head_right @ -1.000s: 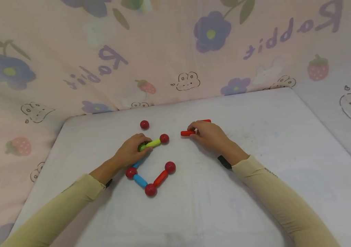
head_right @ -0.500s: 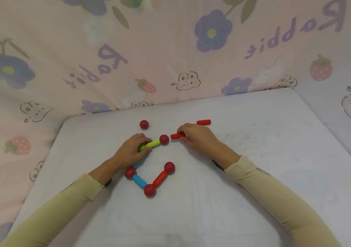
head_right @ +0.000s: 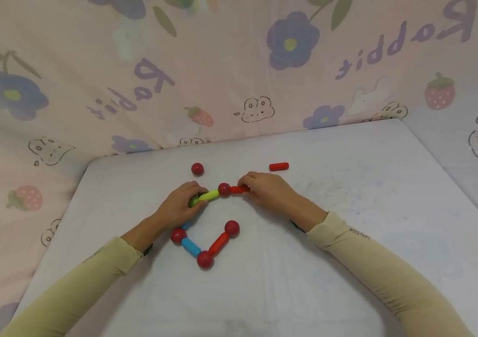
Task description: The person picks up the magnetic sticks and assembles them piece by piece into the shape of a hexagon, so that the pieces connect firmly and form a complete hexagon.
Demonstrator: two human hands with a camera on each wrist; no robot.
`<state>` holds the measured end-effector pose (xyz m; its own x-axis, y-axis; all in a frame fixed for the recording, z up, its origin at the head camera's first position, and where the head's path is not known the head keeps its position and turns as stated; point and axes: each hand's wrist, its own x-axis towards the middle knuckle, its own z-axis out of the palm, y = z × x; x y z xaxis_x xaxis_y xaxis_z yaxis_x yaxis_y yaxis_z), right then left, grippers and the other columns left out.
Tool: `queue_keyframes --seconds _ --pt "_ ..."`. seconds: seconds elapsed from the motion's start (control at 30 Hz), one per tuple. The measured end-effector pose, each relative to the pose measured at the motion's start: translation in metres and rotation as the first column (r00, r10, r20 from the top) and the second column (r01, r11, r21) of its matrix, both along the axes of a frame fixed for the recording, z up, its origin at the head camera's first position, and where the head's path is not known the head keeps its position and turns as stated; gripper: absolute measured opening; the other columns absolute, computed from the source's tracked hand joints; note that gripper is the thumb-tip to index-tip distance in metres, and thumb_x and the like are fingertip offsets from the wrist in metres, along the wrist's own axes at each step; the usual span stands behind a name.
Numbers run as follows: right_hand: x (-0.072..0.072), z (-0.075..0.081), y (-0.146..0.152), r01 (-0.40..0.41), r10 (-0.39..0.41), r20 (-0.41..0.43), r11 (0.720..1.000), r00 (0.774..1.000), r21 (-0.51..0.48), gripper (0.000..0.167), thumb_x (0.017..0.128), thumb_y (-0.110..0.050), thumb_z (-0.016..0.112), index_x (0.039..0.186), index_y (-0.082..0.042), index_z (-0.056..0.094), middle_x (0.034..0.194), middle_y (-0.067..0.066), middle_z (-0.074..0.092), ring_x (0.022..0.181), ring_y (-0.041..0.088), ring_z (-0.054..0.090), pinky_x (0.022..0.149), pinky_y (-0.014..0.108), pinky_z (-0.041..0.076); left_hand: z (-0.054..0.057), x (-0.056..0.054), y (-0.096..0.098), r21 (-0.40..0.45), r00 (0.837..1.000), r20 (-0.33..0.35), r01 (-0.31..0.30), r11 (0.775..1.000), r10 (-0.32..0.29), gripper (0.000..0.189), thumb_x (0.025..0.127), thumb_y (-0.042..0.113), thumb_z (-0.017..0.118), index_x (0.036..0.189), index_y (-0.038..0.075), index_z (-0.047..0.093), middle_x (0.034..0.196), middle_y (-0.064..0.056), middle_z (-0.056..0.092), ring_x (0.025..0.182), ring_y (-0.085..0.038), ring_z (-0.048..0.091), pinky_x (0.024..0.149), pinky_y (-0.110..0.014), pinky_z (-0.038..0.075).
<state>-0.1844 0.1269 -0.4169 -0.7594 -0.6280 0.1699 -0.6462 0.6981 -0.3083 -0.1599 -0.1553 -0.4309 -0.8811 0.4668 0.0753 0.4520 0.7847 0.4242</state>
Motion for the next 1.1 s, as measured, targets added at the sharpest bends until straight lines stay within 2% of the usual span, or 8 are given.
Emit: queue_keyframes --seconds 0.2,0.43,0.67,0.83,1.0,1.1 --pt "0.006 0.002 -0.004 -0.030 0.030 -0.006 1.000 1.000 0.009 0.032 0.086 -0.021 0.079 0.117 -0.017 0.070 0.100 -0.002 0.070 0.082 0.012 0.063 0.076 0.028 0.057 0.001 0.000 0.002 -0.027 0.999 0.031 -0.008 1.000 0.009 0.040 0.095 0.025 0.065 0.134 0.014 0.060 0.112 -0.003 0.061 0.095 -0.016 0.053 0.086 -0.032 0.051" --pt "0.010 0.002 -0.008 -0.015 0.015 -0.031 1.000 0.999 0.013 0.035 0.085 -0.024 0.079 0.119 -0.018 0.069 0.102 -0.002 0.071 0.085 0.013 0.065 0.079 0.029 0.058 0.002 0.000 0.003 -0.018 0.999 0.029 -0.030 0.999 0.030 0.038 0.095 0.024 0.064 0.131 0.014 0.061 0.108 -0.002 0.060 0.092 -0.015 0.053 0.083 -0.031 0.050" --pt "0.002 0.001 -0.011 -0.027 0.026 -0.042 1.000 0.999 -0.005 0.032 0.087 -0.021 0.078 0.118 -0.017 0.070 0.103 -0.001 0.071 0.088 0.013 0.067 0.081 0.029 0.058 0.003 0.002 0.003 0.014 0.996 0.022 -0.084 0.996 0.084 0.034 0.094 0.030 0.065 0.125 0.016 0.065 0.101 0.000 0.062 0.086 -0.014 0.057 0.079 -0.031 0.052" --pt "-0.008 0.003 -0.018 -0.016 0.016 0.001 1.000 1.000 0.007 0.031 0.088 -0.021 0.076 0.119 -0.017 0.069 0.106 -0.001 0.072 0.093 0.015 0.068 0.086 0.031 0.058 0.003 0.002 0.003 0.030 0.993 0.022 -0.120 0.992 0.119 0.033 0.094 0.031 0.066 0.124 0.016 0.064 0.098 0.000 0.063 0.083 -0.014 0.057 0.076 -0.028 0.051" --pt "-0.010 0.000 -0.025 -0.036 0.035 0.011 0.999 0.999 0.030 0.031 0.090 -0.024 0.075 0.119 -0.019 0.069 0.106 -0.002 0.072 0.093 0.014 0.068 0.083 0.029 0.058 -0.001 0.000 0.003 0.023 0.991 0.046 -0.130 0.991 0.129 0.042 0.092 0.029 0.068 0.131 0.017 0.058 0.106 -0.001 0.061 0.090 -0.016 0.059 0.079 -0.031 0.054" --pt "-0.006 0.000 -0.028 -0.054 0.054 0.016 0.998 0.998 0.028 0.038 0.089 -0.038 0.074 0.123 -0.021 0.067 0.111 -0.003 0.071 0.097 0.014 0.067 0.084 0.031 0.057 -0.001 -0.001 0.004 0.010 0.992 0.045 -0.118 0.993 0.118 0.047 0.092 0.028 0.067 0.136 0.019 0.053 0.114 -0.002 0.057 0.097 -0.017 0.060 0.083 -0.034 0.055"
